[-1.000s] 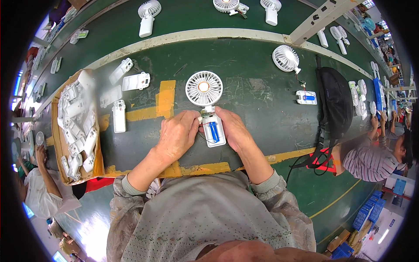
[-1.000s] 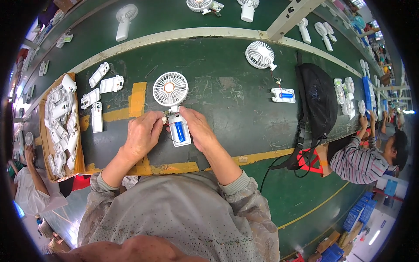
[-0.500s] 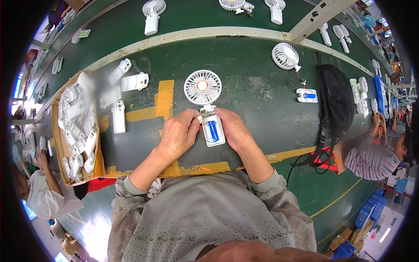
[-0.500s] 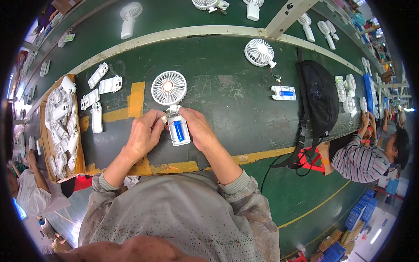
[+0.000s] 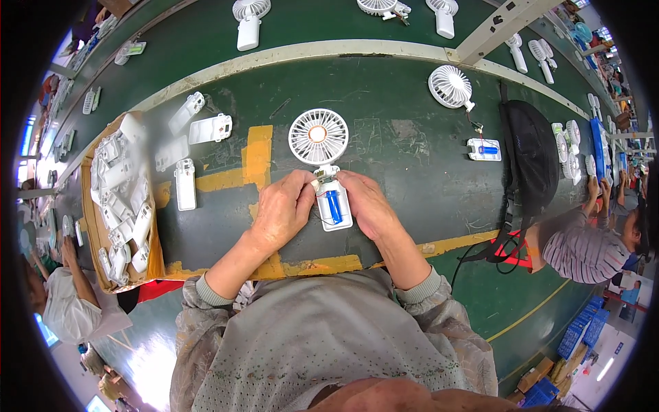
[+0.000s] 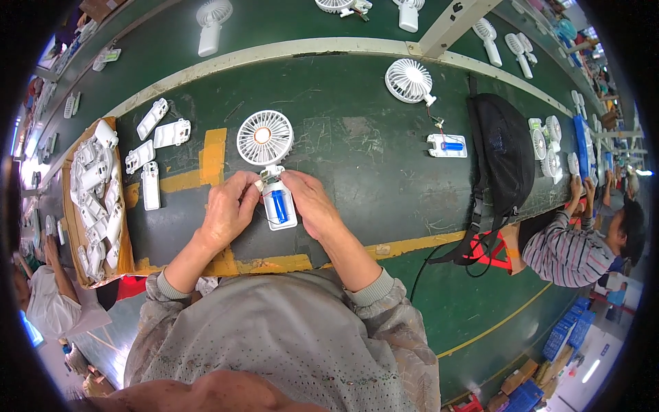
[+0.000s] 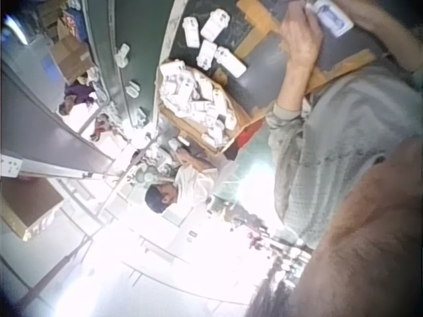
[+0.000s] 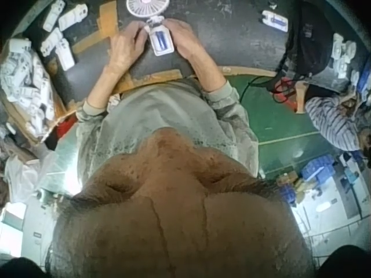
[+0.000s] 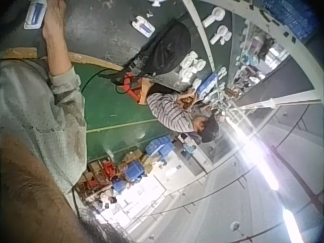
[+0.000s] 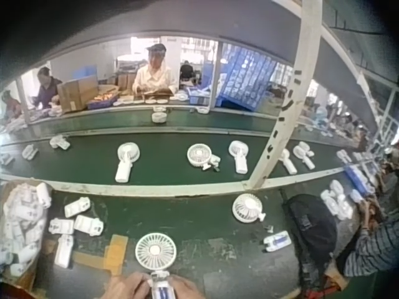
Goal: The person assembles portable fans by fitting the fan heads and wiring into handle housings, positioning the batteries, snapping on the handle covers, and placing the assembled fans onto a conveyor belt.
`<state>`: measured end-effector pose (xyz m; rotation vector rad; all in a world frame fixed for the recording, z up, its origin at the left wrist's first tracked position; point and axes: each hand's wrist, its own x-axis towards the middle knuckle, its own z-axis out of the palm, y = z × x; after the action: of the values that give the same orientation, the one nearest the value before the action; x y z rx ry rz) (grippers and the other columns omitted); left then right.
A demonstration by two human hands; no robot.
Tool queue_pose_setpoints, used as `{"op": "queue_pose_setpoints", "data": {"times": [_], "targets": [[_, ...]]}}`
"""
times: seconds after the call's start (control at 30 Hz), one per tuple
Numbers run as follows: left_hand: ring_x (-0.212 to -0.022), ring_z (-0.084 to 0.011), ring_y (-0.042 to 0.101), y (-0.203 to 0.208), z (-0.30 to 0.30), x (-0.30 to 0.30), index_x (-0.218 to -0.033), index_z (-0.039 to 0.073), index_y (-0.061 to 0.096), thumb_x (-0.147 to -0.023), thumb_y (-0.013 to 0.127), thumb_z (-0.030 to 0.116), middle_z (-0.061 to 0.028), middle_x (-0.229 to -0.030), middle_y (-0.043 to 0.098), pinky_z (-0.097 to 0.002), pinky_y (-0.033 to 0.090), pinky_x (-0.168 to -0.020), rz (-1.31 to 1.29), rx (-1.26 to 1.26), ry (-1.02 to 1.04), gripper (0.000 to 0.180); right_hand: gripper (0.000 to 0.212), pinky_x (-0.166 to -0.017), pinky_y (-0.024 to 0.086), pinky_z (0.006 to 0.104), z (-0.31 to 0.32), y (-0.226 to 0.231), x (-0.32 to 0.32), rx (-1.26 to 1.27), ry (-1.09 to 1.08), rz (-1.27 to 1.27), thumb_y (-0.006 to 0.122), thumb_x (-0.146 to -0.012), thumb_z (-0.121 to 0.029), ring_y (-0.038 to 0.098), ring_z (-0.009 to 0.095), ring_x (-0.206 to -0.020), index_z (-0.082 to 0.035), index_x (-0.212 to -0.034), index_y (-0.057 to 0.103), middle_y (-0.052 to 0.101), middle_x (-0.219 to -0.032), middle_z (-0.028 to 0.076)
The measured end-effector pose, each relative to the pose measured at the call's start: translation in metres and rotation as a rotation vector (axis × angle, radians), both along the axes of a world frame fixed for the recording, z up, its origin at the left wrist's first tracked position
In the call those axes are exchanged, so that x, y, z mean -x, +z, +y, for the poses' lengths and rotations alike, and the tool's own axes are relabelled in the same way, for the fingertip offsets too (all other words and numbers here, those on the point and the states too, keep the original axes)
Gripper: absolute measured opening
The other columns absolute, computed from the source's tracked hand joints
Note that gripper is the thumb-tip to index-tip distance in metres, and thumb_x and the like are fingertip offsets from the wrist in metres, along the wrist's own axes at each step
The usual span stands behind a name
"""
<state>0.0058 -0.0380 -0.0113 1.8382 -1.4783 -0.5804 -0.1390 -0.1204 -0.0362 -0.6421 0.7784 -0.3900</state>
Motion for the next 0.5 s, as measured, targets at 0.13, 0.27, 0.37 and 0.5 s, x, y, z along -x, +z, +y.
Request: {"op": "queue_pose_setpoints", "data": {"times": [0.13, 0.27, 0.37, 0.5], "targets": [[-0.064, -0.0346, 0.059, -0.0008, -0.0003, -0.0006, -0.086, 0.004, 0.055, -0.081, 0.056, 0.005, -0.0162, -0.071, 0.06, -0.0408, 0.046, -0.056, -0.033, 0.035, -0.006, 0.005, 0.032, -0.072, 0.047, 0.0248, 0.0008, 0.0011, -0.0018, 0.026, -0.016, 0.039, 0.047, -0.092, -0.021, 0.058, 0.011, -0.081, 0.006, -0.108, 0.055, 0.062, -0.094, 0.007], [-0.066, -0.0342, 0.059, 0.0022, -0.0003, -0.0027, -0.086, 0.004, 0.055, -0.08, 0.057, 0.005, -0.0152, -0.074, 0.061, -0.0407, 0.047, -0.057, -0.072, 0.022, -0.04, 0.006, 0.032, -0.073, 0.046, 0.0246, 0.0019, 0.0027, -0.0021, 0.039, -0.013, 0.063, 0.046, -0.093, -0.02, 0.057, 0.01, -0.082, 0.006, -0.109, 0.055, 0.062, -0.094, 0.007], [-0.066, -0.0312, 0.061, 0.0034, 0.0006, -0.0015, -0.088, 0.001, 0.058, -0.081, 0.056, 0.001, -0.0151, -0.078, 0.06, -0.0362, 0.048, -0.059, -0.099, 0.045, -0.031, 0.008, 0.029, -0.073, 0.047, 0.024, 0.0005, 0.0036, -0.0006, 0.038, 0.021, 0.055, 0.049, -0.093, -0.02, 0.058, 0.01, -0.084, 0.003, -0.109, 0.055, 0.061, -0.095, 0.005], [-0.068, -0.0306, 0.061, 0.006, 0.0001, 0.0016, -0.094, 0.002, 0.059, -0.077, 0.057, -0.003, -0.0133, -0.084, 0.06, -0.0362, 0.049, -0.06, -0.067, 0.145, -0.023, 0.018, 0.029, -0.073, 0.047, 0.0239, 0.002, 0.0037, 0.0002, 0.074, 0.027, 0.066, 0.049, -0.093, -0.02, 0.057, 0.009, -0.083, 0.003, -0.109, 0.055, 0.061, -0.095, 0.004]]}}
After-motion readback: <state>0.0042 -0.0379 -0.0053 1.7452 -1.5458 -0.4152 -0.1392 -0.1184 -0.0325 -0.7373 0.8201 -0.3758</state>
